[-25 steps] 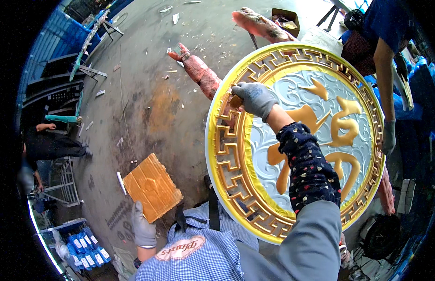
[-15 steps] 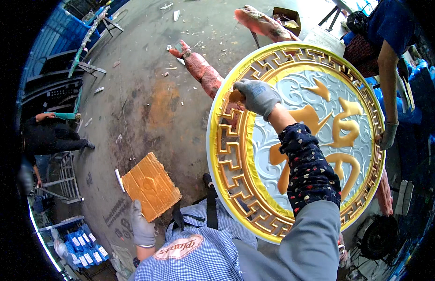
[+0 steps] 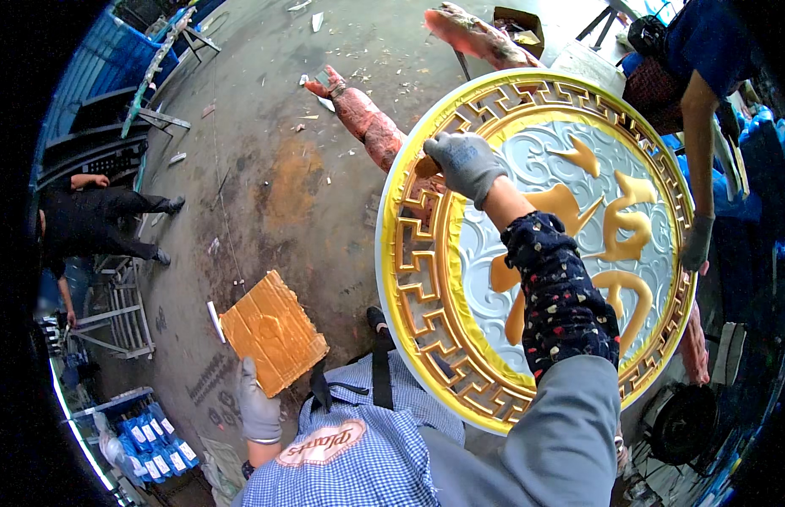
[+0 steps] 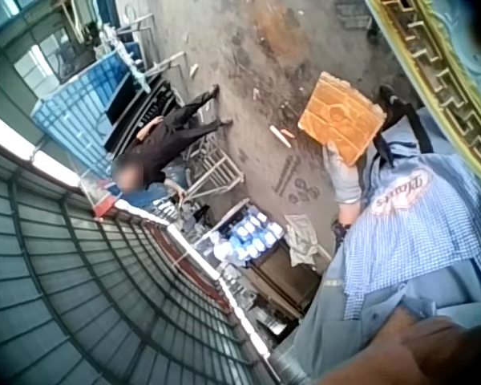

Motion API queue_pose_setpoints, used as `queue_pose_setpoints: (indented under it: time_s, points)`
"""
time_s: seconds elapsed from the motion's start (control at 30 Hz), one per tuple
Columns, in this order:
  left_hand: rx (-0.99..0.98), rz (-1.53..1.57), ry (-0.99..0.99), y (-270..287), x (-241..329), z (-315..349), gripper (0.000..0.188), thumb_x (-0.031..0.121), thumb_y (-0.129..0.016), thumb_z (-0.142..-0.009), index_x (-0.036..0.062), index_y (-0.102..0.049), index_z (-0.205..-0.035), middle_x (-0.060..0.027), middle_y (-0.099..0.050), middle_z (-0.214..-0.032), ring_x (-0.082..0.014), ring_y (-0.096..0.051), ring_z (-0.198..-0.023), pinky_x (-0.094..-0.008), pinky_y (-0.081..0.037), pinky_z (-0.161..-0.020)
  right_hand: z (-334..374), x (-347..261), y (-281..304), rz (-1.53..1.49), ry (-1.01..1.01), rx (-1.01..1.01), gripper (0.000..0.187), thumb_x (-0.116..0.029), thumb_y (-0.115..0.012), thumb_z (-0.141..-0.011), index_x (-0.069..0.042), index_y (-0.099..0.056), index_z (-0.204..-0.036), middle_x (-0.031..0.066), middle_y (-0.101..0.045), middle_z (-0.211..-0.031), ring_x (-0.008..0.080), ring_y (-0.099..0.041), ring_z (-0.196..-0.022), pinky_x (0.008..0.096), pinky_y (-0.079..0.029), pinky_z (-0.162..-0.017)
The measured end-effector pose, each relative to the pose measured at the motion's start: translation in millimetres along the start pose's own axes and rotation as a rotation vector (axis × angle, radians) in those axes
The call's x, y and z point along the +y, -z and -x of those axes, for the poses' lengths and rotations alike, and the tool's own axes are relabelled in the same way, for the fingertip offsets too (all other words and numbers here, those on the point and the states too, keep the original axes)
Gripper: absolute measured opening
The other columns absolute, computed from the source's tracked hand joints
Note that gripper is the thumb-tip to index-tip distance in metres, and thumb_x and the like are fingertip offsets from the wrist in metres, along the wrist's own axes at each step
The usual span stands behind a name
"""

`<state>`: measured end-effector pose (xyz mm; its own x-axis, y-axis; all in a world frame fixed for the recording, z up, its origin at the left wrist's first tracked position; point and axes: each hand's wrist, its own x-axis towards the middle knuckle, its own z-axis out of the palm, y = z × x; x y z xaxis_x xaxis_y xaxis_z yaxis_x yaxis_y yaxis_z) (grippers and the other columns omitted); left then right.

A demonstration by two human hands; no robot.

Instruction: The person rubs gold leaf onto a large circular decorative plaque featuring a raised Chinese character and geometric border. They repeatedly apply gold leaf from a small square sheet using a pink sponge, working around the border and the central character. Another person is visible nearby, also working on the same plaque.

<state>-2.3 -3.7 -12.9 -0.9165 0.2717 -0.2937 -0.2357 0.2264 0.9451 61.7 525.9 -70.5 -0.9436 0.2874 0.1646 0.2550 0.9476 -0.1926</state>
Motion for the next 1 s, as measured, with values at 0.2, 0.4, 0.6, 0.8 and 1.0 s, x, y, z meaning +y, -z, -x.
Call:
queue_pose_setpoints:
  time_s: [0.2,0.4,0.6,0.8,1.0]
  points:
    - [0.028,-0.03,-0.047,-1,-1,2,0.032,0.023,-0.051,-0.108,-0.0045,-0.06,-0.122,-0.0163,-0.064,-0.112,-0.0285,-0.067,-0.102,-0.0371,-0.055,-0.086,4,-15,9,-0.203,-0.159,0.096,0.025,-0.02,-0.074,-0.082,-0.008,-0.063,-0.1,0.0166,-0.068,-0.091,0.0386,-0.069,-0.089,0.0475,-0.055,-0.075]
    - [0.047,0.136,0.114,-3,5,4,0.049,0.039,-0.043,-0.111,-0.0063,-0.057,-0.125,-0.011,-0.065,-0.12,-0.0189,-0.066,-0.107,-0.0326,-0.057,-0.087,4,-31,-17,-0.228,-0.263,0.159,0.026,-0.023,-0.074,-0.081,-0.008,-0.062,-0.099,0.0162,-0.069,-0.093,0.0393,-0.068,-0.089,0.0484,-0.054,-0.077]
    - [-0.012,0.114,0.086,2,2,4,0.049,0.04,-0.046,-0.11,-0.0042,-0.055,-0.131,-0.0122,-0.064,-0.125,-0.02,-0.066,-0.111,-0.0341,-0.058,-0.089,2,-49,-29,-0.253,-0.316,0.061,0.024,-0.021,-0.071,-0.08,-0.008,-0.064,-0.099,0.0192,-0.071,-0.094,0.0405,-0.069,-0.092,0.0505,-0.055,-0.079]
    - [0.009,0.208,0.107,1,2,5,0.047,0.037,-0.048,-0.11,-0.0035,-0.054,-0.132,-0.0122,-0.064,-0.126,-0.0209,-0.066,-0.112,-0.0354,-0.057,-0.091,4,-27,-14,-0.403,-0.355,0.255,0.029,-0.026,-0.076,-0.081,-0.009,-0.069,-0.103,0.0191,-0.071,-0.093,0.0404,-0.069,-0.09,0.047,-0.054,-0.076]
    - [-0.03,0.025,0.022,3,-6,3,0.046,0.036,-0.05,-0.109,-0.0028,-0.054,-0.133,-0.0133,-0.064,-0.127,-0.022,-0.066,-0.112,-0.0369,-0.056,-0.092,3,-37,-20,-0.167,-0.317,0.138,0.02,-0.021,-0.069,-0.084,-0.01,-0.064,-0.1,0.0175,-0.071,-0.097,0.0372,-0.071,-0.091,0.0478,-0.055,-0.078]
